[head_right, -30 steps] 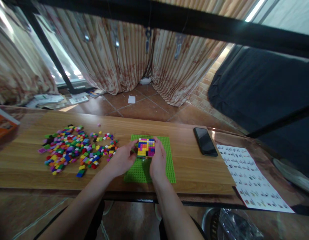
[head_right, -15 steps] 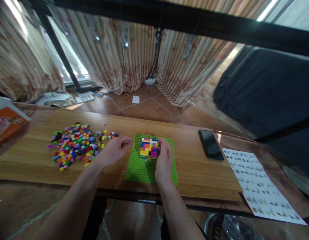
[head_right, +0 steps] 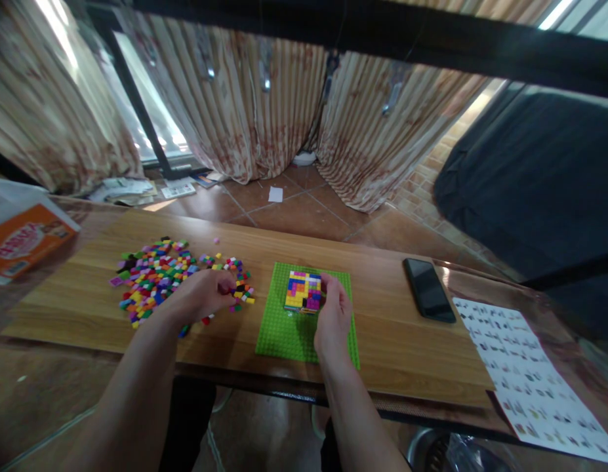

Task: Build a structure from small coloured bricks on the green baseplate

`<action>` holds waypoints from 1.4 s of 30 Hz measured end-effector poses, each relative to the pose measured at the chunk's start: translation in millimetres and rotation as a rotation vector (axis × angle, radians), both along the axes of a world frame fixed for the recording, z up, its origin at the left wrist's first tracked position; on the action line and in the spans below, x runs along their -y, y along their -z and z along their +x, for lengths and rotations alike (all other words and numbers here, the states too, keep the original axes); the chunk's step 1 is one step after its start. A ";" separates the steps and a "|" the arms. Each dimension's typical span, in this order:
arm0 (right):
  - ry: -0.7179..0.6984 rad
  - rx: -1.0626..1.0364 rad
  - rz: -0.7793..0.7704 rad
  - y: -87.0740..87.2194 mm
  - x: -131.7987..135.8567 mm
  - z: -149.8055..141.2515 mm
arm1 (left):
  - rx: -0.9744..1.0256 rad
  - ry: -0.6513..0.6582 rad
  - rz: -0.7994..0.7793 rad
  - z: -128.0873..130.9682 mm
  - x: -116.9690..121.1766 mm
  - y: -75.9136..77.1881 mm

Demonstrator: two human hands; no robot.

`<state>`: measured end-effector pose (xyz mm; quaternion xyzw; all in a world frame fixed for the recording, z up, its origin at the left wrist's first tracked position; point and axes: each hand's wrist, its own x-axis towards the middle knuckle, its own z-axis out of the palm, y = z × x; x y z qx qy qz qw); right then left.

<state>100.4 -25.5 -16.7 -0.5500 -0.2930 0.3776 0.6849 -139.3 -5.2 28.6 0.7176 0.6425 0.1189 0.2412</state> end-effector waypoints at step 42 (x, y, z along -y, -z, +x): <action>0.032 0.019 -0.026 -5.1 -2.6 3.8 | 0.340 0.056 0.094 19.2 -7.6 -2.2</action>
